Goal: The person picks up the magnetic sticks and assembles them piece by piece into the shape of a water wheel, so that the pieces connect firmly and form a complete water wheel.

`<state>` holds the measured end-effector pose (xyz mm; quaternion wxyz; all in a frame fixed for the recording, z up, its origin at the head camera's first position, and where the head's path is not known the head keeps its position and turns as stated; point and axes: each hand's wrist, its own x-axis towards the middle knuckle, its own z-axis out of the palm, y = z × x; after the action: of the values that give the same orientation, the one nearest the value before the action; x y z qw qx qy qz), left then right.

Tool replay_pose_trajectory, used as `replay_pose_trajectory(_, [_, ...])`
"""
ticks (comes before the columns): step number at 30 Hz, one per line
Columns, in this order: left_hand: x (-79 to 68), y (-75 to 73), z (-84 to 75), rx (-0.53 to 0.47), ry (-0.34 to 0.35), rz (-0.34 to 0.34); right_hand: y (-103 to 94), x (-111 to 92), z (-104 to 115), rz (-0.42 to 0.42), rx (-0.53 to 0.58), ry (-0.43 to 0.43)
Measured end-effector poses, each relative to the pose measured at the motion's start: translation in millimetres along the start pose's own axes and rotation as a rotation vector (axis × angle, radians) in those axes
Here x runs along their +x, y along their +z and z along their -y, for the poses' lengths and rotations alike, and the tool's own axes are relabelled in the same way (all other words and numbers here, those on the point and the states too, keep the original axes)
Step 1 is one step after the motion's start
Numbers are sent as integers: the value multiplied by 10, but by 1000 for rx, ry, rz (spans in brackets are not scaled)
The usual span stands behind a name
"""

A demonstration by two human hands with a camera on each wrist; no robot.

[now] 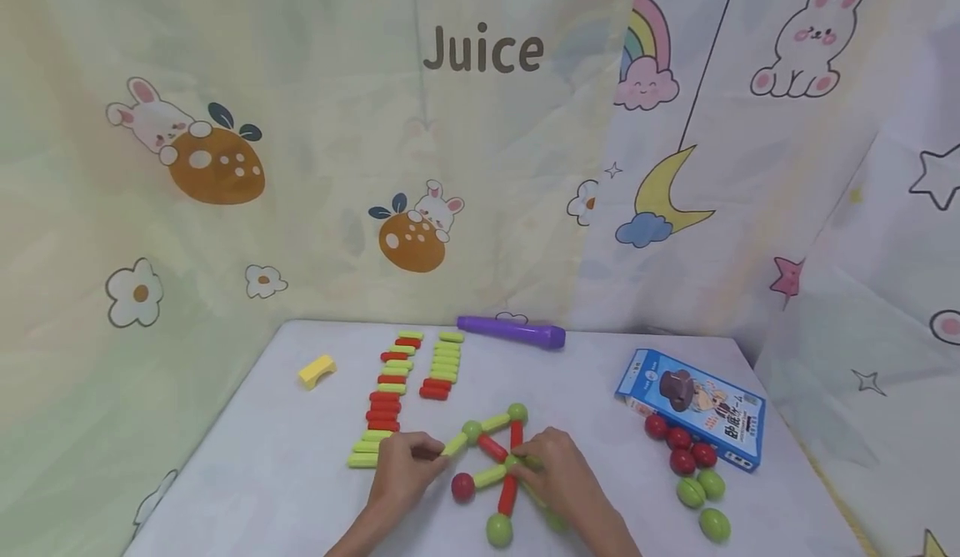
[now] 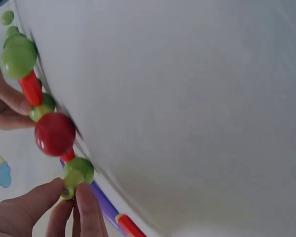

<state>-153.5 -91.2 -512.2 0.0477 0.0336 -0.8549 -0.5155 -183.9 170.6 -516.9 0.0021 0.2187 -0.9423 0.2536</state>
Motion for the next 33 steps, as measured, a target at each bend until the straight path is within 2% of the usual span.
replay_pose_trajectory(3, [-15,66,-5,-7,12,12,-1,-2,0,5,2,9])
replay_pose_trajectory(6, [-14,85,9,-11,12,51,12,4,12,6,4,19])
replay_pose_trajectory(13, [-20,57,49,-18,67,252,4,3,69,5,-6,45])
replay_pose_trajectory(17, [-37,49,47,-27,74,307,-18,-3,104,11,-3,67])
replay_pose_trajectory(25, [21,39,65,53,120,342,-49,-4,106,34,10,76])
replay_pose_trajectory(28, [106,38,64,78,129,302,-71,-35,52,49,58,42])
replay_pose_trajectory(33, [279,40,72,81,136,206,-118,-141,-60,78,269,-49])
